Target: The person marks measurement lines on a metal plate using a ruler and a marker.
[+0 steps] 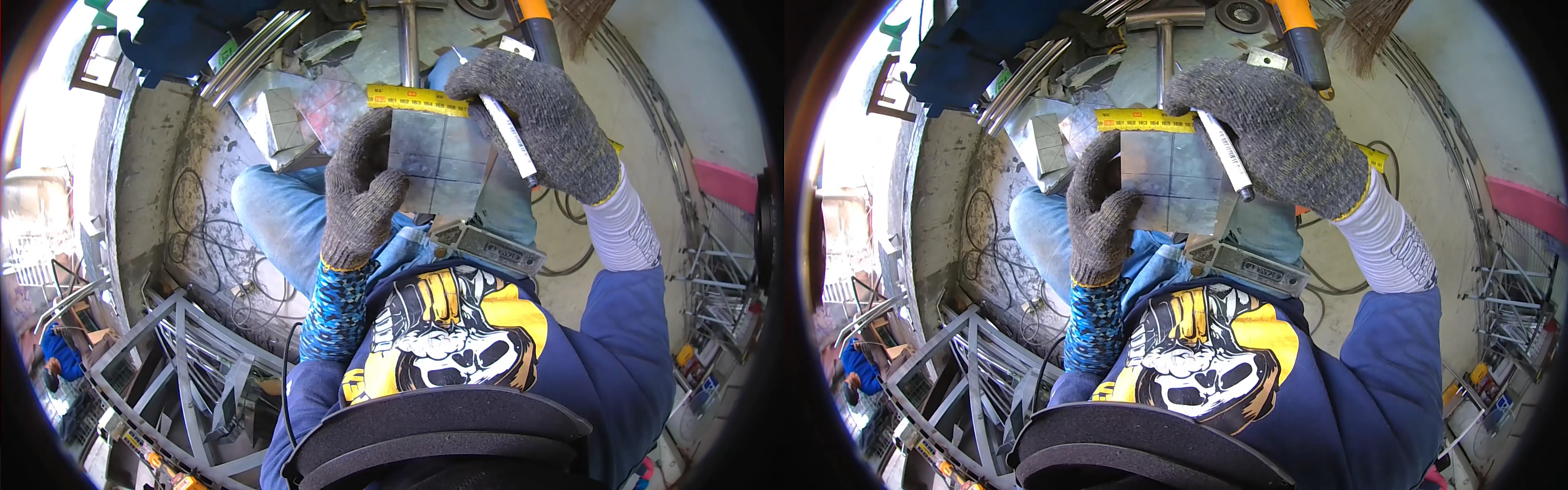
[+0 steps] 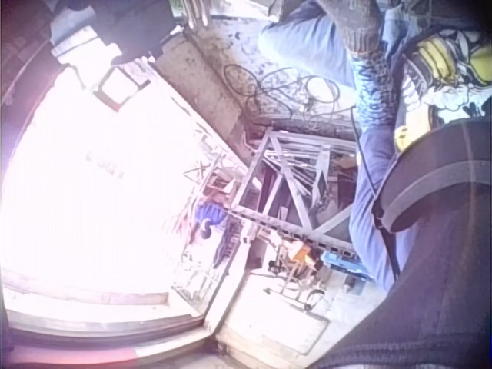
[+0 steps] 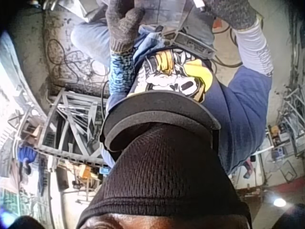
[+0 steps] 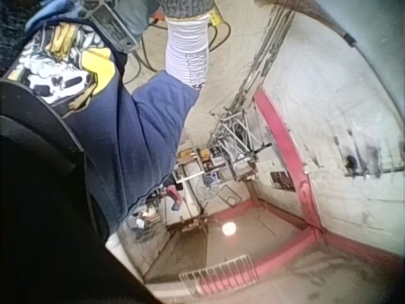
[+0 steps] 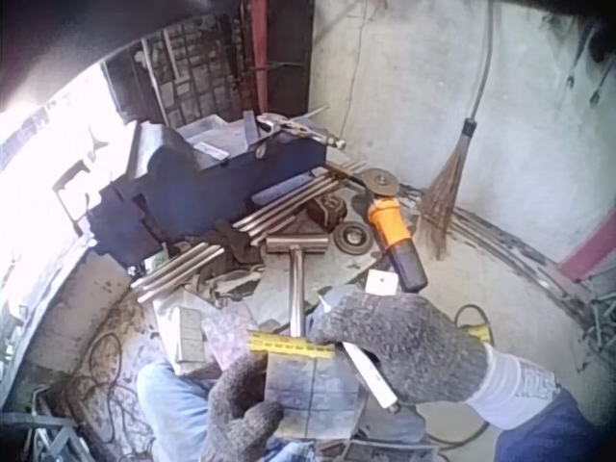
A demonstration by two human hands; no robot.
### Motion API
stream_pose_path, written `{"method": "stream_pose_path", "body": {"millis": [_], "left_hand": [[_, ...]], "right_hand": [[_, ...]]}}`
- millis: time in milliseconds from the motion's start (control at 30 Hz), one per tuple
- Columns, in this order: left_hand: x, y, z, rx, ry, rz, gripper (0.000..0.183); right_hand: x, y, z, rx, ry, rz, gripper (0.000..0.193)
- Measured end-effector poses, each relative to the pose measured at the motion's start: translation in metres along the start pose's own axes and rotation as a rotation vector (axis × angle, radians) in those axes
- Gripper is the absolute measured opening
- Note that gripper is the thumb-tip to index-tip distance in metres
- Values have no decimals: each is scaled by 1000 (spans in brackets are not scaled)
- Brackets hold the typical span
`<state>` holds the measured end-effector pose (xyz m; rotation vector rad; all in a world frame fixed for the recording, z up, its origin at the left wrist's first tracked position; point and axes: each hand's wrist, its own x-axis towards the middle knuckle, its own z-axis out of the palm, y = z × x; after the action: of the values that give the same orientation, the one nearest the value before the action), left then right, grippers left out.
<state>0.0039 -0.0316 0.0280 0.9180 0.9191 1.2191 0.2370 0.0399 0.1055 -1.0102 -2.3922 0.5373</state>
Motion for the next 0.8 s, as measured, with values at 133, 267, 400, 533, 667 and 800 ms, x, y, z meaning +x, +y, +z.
{"method": "stream_pose_path", "body": {"millis": [133,267,400,533,667,800], "left_hand": [[0,4,3,23,27,-49,75],[1,2,4,9,21,-39,75],[4,-1,5,-10,11,-5,73],[7,0,7,-13,-36,-79,73],[7,-2,9,-2,-26,-101,72],[11,-10,5,32,-48,-36,72]], "right_hand": [[-1,3,2,-15,18,-1,34],[-2,5,5,12,43,3,35],[0,6,-1,12,66,12,36],[0,12,-8,2,111,50,27],[-3,12,-15,24,123,91,25],[-5,16,-15,-27,88,123,24]]}}
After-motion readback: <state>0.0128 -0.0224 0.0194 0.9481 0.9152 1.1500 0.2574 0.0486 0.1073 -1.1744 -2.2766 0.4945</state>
